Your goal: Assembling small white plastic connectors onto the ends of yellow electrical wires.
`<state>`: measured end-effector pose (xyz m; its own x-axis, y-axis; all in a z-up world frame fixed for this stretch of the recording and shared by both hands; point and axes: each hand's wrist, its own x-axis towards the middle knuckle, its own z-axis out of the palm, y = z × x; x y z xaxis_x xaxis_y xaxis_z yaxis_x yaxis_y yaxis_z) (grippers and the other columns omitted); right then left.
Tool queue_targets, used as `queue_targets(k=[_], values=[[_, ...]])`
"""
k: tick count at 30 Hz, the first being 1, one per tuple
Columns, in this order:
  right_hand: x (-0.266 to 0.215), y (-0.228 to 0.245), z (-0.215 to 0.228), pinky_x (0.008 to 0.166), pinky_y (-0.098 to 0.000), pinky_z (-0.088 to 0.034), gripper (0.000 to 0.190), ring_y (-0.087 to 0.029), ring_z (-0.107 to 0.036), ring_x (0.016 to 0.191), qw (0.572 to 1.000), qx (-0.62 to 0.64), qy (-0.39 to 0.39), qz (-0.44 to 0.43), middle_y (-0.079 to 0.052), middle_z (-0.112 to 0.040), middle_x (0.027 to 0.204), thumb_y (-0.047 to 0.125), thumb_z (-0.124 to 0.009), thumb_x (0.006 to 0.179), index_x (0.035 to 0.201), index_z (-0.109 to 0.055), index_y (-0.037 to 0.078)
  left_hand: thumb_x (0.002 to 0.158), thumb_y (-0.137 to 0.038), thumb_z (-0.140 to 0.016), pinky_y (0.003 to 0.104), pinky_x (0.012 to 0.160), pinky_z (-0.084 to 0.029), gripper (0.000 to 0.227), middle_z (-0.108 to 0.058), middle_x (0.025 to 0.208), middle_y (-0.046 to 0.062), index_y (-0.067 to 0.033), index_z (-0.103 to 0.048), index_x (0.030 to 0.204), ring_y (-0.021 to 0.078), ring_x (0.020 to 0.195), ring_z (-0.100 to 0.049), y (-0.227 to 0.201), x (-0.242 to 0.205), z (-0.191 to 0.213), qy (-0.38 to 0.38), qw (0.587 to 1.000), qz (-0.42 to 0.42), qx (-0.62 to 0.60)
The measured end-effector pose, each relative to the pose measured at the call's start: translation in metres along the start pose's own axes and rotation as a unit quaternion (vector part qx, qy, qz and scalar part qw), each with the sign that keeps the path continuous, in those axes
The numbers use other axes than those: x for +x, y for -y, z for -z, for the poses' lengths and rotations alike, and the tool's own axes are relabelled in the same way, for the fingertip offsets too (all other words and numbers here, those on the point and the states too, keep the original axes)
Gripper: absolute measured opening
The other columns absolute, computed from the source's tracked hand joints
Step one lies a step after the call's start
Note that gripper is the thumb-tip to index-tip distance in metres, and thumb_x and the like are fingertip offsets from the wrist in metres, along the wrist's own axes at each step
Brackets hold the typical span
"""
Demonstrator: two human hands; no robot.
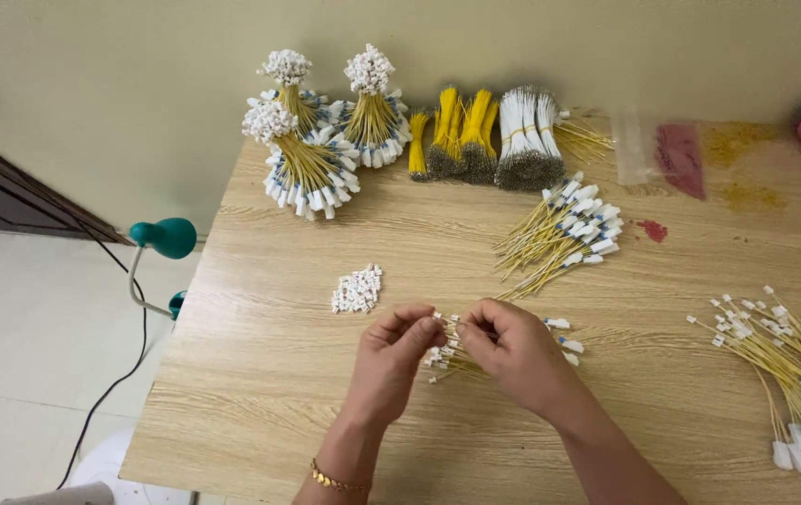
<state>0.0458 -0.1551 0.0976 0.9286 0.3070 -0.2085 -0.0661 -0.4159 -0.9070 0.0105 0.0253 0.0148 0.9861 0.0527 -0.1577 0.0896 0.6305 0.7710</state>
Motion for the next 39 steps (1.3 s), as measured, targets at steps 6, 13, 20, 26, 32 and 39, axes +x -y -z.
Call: queue_targets(k=[6, 13, 20, 26, 32, 39], values=[[-0.005, 0.003, -0.002, 0.055, -0.0262, -0.047, 0.018, -0.006, -0.053, 0.064, 1.0, 0.018, -0.01, 0.011, 0.0, -0.064, 0.072, 0.019, -0.068, 0.091, 0.088, -0.068, 0.002, 0.097, -0.008, -0.067, 0.034, 0.089, -0.06, 0.018, -0.075, 0.1, 0.012, 0.0002, -0.07, 0.113, 0.0209, 0.094, -0.073, 0.002, -0.007, -0.003, 0.019, 0.997, 0.041, -0.055], [-0.006, 0.008, -0.004, 0.056, -0.0275, -0.048, 0.018, -0.007, -0.056, 0.064, 0.999, -0.02, -0.031, -0.018, -0.001, -0.066, 0.073, 0.019, -0.07, 0.089, 0.087, -0.068, 0.002, 0.098, -0.007, -0.066, 0.035, 0.092, -0.059, 0.016, -0.074, 0.104, 0.009, -0.0006, -0.07, 0.112, 0.0202, 0.098, -0.071, 0.001, -0.009, -0.007, 0.02, 0.997, 0.038, -0.069], [-0.008, 0.013, -0.005, 0.055, -0.0285, -0.049, 0.019, -0.008, -0.056, 0.063, 0.999, -0.02, -0.023, -0.031, -0.001, -0.067, 0.072, 0.021, -0.071, 0.088, 0.089, -0.07, 0.002, 0.098, -0.006, -0.066, 0.036, 0.093, -0.058, 0.014, -0.073, 0.105, 0.009, -0.0006, -0.07, 0.111, 0.0206, 0.098, -0.071, 0.0, -0.012, -0.007, 0.018, 0.997, 0.035, -0.074], [-0.005, 0.003, -0.008, 0.057, -0.0275, -0.05, 0.019, -0.007, -0.058, 0.064, 0.999, -0.01, -0.034, -0.007, 0.0, -0.068, 0.072, 0.021, -0.071, 0.088, 0.089, -0.07, 0.003, 0.098, -0.005, -0.066, 0.037, 0.095, -0.058, 0.013, -0.073, 0.106, 0.009, -0.0009, -0.07, 0.109, 0.0206, 0.1, -0.071, 0.002, -0.012, -0.007, 0.029, 0.996, 0.023, -0.081], [-0.01, 0.015, -0.005, 0.057, -0.0285, -0.052, 0.017, -0.009, -0.06, 0.063, 0.999, -0.024, -0.047, -0.008, -0.002, -0.07, 0.072, 0.02, -0.071, 0.088, 0.088, -0.07, 0.003, 0.098, -0.004, -0.066, 0.036, 0.095, -0.058, 0.013, -0.074, 0.107, 0.01, -0.0001, -0.071, 0.109, 0.0203, 0.1, -0.071, 0.008, -0.01, -0.001, 0.038, 0.998, 0.0, -0.049], [-0.01, 0.017, -0.001, 0.058, -0.0281, -0.055, 0.019, -0.009, -0.067, 0.064, 0.997, -0.067, -0.037, 0.021, -0.003, -0.072, 0.076, 0.022, -0.073, 0.086, 0.089, -0.07, 0.003, 0.098, -0.004, -0.067, 0.035, 0.092, -0.058, 0.013, -0.075, 0.104, 0.009, 0.0007, -0.071, 0.109, 0.0181, 0.098, -0.071, 0.008, -0.009, 0.001, 0.043, 0.999, -0.02, 0.02]])
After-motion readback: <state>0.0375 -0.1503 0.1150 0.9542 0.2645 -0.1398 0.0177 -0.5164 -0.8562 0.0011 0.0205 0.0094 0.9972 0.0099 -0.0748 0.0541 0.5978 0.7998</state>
